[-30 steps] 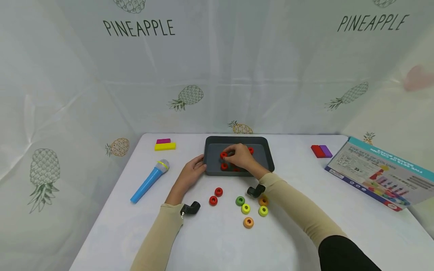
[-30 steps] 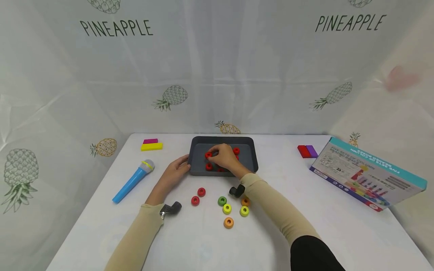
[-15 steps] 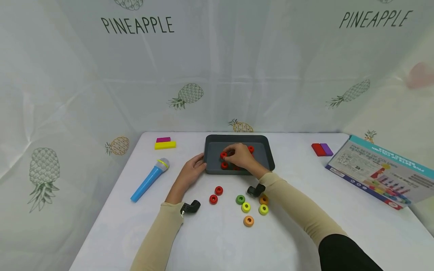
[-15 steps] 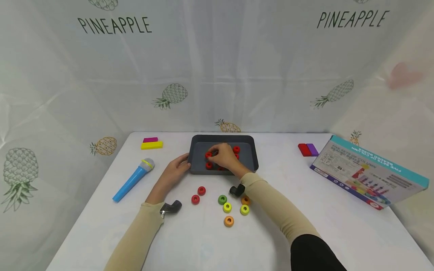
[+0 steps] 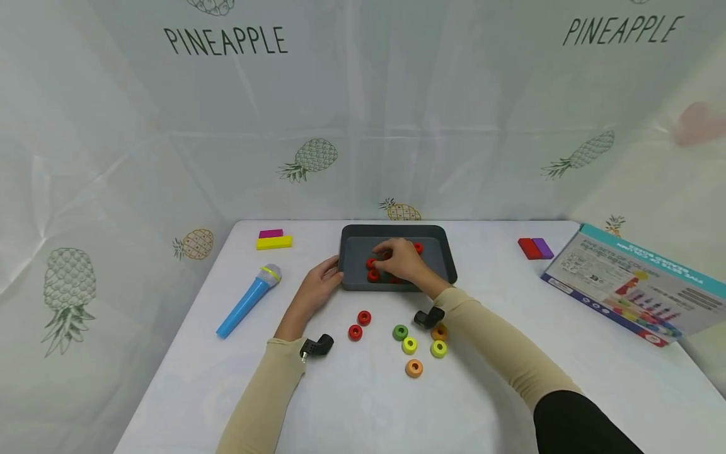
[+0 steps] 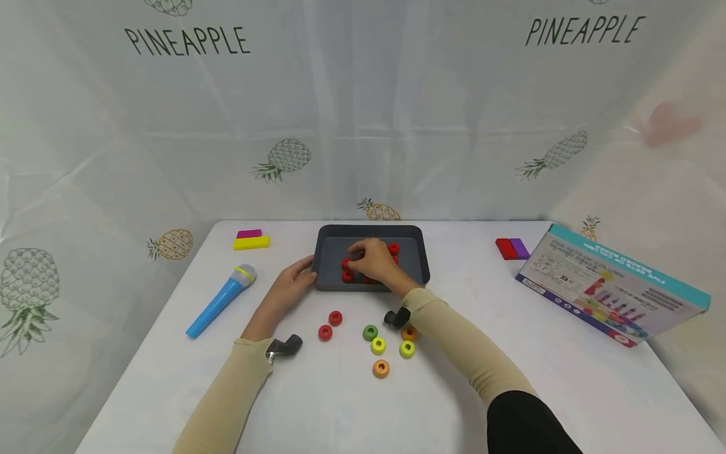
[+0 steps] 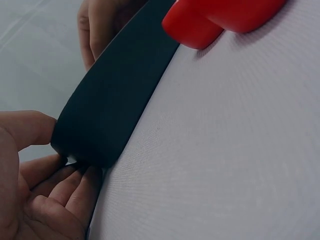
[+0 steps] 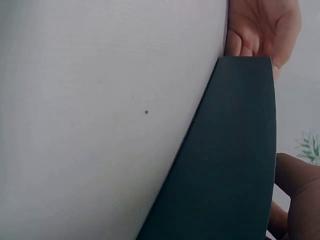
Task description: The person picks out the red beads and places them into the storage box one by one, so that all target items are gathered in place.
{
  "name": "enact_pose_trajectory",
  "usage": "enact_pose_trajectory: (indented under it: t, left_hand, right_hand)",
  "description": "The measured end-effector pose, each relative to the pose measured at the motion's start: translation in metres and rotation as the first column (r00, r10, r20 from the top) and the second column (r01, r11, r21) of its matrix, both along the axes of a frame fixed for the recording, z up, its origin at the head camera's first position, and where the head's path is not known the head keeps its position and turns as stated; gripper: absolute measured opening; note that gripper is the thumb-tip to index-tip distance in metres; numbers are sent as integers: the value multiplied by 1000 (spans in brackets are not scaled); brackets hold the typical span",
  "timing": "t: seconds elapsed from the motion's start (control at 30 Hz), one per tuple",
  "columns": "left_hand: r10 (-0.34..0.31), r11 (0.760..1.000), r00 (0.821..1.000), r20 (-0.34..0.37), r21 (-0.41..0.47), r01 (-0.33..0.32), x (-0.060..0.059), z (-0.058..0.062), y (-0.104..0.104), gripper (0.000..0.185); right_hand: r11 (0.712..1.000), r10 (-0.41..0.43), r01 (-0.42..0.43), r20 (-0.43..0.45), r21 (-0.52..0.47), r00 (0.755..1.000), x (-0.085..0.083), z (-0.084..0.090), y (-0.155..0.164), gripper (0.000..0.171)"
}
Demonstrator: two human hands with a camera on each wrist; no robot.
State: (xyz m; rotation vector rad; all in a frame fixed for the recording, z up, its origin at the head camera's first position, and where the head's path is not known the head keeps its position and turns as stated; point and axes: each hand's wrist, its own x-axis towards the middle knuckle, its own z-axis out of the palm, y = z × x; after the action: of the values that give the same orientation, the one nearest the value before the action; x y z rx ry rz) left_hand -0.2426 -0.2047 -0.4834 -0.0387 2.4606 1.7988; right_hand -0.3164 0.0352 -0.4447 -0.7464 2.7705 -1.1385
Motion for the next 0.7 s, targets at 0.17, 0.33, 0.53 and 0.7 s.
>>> enact_pose_trajectory:
  t: [0.17,0.33,0.53,0.7]
  left_hand:
    - [2,1000,1000,5,-8,-2,0,0,0,57]
    - [-7,1000,1000,2,8,7,1,0,1,57]
    - [-11,1000,1000,-4,-1,11,1,1,1,57]
    - [-2,1000,1000,-6,-19,2,0,2,0,57]
  right_hand:
    - [1000,-5,5,-6,8,1000,3,0,2,33]
    - [1000,3,-3,-26,-4,1000,8,2,6,33]
    - [996,54,-58,-51,-66,997,27,15,7,34]
    - [985,130,-136,-68,-110,989,45,19,6,33]
